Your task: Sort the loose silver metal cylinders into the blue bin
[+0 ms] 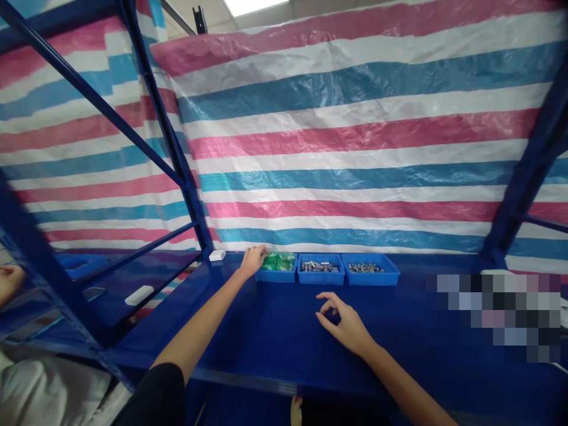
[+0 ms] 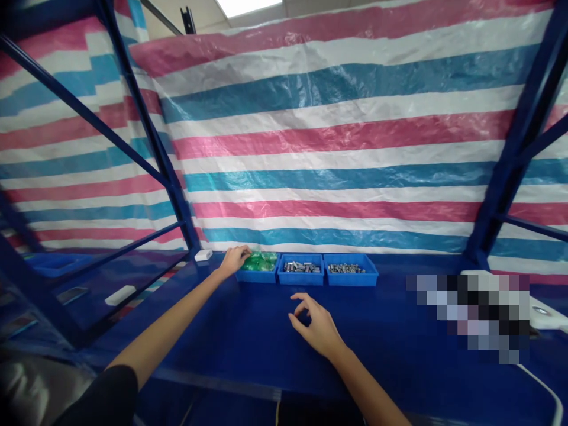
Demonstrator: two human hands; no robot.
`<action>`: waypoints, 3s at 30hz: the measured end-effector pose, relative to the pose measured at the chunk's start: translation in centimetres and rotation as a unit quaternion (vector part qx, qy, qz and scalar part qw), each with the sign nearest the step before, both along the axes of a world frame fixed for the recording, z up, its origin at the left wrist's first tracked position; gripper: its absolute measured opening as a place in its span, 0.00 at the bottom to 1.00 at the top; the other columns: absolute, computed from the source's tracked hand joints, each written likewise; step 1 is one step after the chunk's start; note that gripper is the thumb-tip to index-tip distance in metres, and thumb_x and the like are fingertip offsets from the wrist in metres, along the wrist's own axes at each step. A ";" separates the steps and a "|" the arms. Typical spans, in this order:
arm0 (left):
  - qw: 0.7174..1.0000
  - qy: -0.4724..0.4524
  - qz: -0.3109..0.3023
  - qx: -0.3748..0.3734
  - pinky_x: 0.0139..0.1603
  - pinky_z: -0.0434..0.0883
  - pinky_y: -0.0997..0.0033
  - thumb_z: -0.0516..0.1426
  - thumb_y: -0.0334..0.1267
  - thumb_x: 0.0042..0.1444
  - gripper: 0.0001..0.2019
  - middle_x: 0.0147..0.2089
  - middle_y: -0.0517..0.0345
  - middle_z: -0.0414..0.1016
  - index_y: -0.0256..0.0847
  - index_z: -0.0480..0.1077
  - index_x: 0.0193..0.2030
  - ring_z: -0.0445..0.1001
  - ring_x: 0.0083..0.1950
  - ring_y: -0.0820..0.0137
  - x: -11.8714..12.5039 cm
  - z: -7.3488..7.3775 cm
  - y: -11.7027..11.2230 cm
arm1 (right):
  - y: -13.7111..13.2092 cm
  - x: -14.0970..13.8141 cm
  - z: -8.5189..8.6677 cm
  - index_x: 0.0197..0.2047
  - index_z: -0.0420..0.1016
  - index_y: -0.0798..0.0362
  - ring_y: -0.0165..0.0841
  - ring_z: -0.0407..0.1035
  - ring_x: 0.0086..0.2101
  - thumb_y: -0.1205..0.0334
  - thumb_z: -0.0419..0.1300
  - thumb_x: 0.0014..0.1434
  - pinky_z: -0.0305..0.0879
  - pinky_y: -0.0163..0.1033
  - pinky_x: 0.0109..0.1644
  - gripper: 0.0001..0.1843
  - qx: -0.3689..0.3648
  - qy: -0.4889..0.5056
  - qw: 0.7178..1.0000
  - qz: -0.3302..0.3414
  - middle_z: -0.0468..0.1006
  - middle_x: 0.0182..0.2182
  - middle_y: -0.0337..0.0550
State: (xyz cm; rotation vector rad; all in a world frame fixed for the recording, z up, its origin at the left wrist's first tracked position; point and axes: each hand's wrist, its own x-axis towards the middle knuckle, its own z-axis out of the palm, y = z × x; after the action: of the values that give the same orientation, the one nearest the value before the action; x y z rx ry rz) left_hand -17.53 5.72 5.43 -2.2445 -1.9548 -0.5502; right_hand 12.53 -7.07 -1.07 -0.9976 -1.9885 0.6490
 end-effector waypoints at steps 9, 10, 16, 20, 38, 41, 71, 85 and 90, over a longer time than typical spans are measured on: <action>0.996 0.068 0.059 -0.002 0.54 0.53 0.47 0.44 0.49 0.60 0.20 0.50 0.46 0.68 0.43 0.71 0.47 0.61 0.54 0.53 1.4 -0.7 -0.8 | -0.1 0.0 0.3 0.49 0.64 0.46 0.31 0.69 0.33 0.60 0.53 0.55 0.64 0.37 0.40 0.17 -0.009 -0.018 1.000 0.018 0.75 0.30 0.36; 0.994 0.073 0.072 0.026 0.54 0.54 0.47 0.44 0.48 0.60 0.20 0.52 0.44 0.66 0.42 0.68 0.51 0.60 0.55 0.53 2.0 -0.9 -1.3 | -0.1 0.1 0.3 0.49 0.64 0.46 0.31 0.69 0.33 0.60 0.53 0.55 0.64 0.37 0.40 0.17 -0.010 -0.020 1.000 0.017 0.75 0.30 0.36; 0.990 0.033 -0.025 0.135 0.53 0.57 0.56 0.43 0.43 0.62 0.19 0.54 0.45 0.60 0.40 0.60 0.55 0.57 0.56 0.58 8.8 -3.2 -7.0 | 0.1 0.0 0.0 0.47 0.66 0.46 0.32 0.68 0.34 0.61 0.52 0.56 0.63 0.37 0.40 0.14 0.000 -0.056 0.998 0.015 0.75 0.30 0.36; 0.979 0.018 -0.202 0.021 0.49 0.60 0.63 0.44 0.35 0.60 0.12 0.49 0.52 0.63 0.43 0.64 0.47 0.63 0.48 0.65 13.1 -5.7 -11.1 | 0.3 0.1 -0.5 0.35 0.69 0.48 0.33 0.67 0.37 0.65 0.53 0.55 0.62 0.39 0.42 0.06 0.039 -0.103 0.994 0.020 0.74 0.33 0.39; 0.999 0.035 -0.039 0.008 0.45 0.63 0.60 0.46 0.27 0.56 0.14 0.48 0.50 0.65 0.40 0.63 0.47 0.63 0.46 0.62 16.7 -7.9 -15.1 | -0.9 0.5 -2.2 0.47 0.65 0.49 0.39 0.62 0.48 0.61 0.49 0.59 0.57 0.48 0.51 0.12 0.124 -0.186 0.974 -0.030 0.69 0.46 0.47; 0.999 0.034 -0.038 0.011 0.44 0.63 0.62 0.46 0.27 0.56 0.13 0.47 0.51 0.66 0.41 0.64 0.46 0.64 0.46 0.63 16.7 -7.7 -15.1 | -0.8 0.7 -1.7 0.46 0.66 0.48 0.39 0.62 0.48 0.60 0.49 0.59 0.56 0.49 0.51 0.12 0.119 -0.188 0.975 -0.018 0.69 0.47 0.47; 0.980 -0.046 -0.184 0.065 0.53 0.61 0.63 0.45 0.37 0.61 0.15 0.53 0.51 0.65 0.43 0.61 0.54 0.62 0.55 0.65 21.0 -5.8 -17.7 | 0.6 17.1 -0.3 0.50 0.70 0.47 0.44 0.67 0.48 0.46 0.56 0.53 0.59 0.51 0.51 0.23 0.188 -0.107 0.951 -0.222 0.73 0.48 0.48; 0.981 -0.071 -0.165 0.069 0.52 0.62 0.57 0.49 0.31 0.53 0.15 0.52 0.49 0.64 0.42 0.63 0.49 0.61 0.55 0.60 25.8 -7.5 -12.3 | 8.4 16.6 -1.3 0.37 0.77 0.47 0.46 0.60 0.53 0.52 0.56 0.55 0.62 0.52 0.49 0.12 0.167 -0.222 0.942 -0.189 0.66 0.54 0.47; 0.982 -0.093 -0.152 0.067 0.49 0.63 0.60 0.49 0.30 0.53 0.11 0.48 0.51 0.65 0.41 0.64 0.43 0.62 0.52 0.63 25.7 -7.6 -12.5 | 10.7 16.0 -1.9 0.39 0.77 0.50 0.43 0.62 0.51 0.56 0.55 0.58 0.62 0.51 0.50 0.12 0.180 -0.199 0.947 -0.178 0.68 0.52 0.48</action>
State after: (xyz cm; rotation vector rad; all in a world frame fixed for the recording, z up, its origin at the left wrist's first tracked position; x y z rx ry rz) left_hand 8.20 -6.83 -2.19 -2.4967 -1.5940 -0.9293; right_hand 28.55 3.66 -3.00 -1.2818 -2.0836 -0.1260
